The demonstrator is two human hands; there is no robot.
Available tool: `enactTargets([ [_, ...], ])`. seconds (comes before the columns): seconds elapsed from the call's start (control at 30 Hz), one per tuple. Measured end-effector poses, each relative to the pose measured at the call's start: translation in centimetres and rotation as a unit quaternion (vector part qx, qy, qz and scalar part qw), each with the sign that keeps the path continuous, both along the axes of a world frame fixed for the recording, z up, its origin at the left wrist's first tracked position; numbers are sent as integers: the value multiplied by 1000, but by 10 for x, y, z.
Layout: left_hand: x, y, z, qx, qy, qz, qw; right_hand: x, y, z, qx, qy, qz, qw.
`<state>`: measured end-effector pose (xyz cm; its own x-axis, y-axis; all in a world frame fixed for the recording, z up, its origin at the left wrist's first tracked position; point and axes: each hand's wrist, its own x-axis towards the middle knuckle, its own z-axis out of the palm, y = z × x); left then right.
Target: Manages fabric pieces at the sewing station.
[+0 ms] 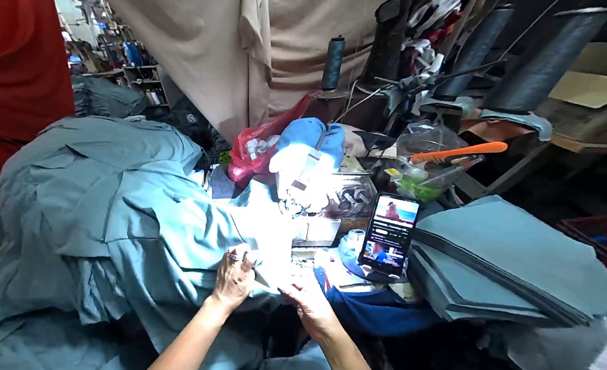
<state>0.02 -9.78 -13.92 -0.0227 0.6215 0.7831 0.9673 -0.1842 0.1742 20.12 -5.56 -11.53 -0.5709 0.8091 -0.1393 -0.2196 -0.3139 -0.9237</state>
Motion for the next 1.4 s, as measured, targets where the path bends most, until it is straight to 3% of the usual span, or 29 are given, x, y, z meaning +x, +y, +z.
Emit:
enactTargets([
  [0.2,-22,-10,65,-103,-114,14,988,10,2,-1,11,18,12,1000],
  [0.37,-4,-30,106,-119,-58,-124,983,14,1,-5,5,10,13,1000],
  [0.43,14,-38,99,-130,-6,-156,979,17,0,-8,9,5,19,1000],
  [0.6,35,-40,66,-79,29,-113,990,21,-2,-9,23,-34,22,999],
  [1.03,57,29,84,-60,7,10,998,-9,42,19,48,-53,-68,995],
  [1.23,67,40,99,-165,-39,39,985,-17,49,20,54,-65,-92,992],
  [1.33,65,63,126,-332,-88,67,937,-24,59,27,65,-59,-122,989],
  [1.4,56,76,139,-384,-132,66,912,-27,62,32,70,-54,-134,987],
])
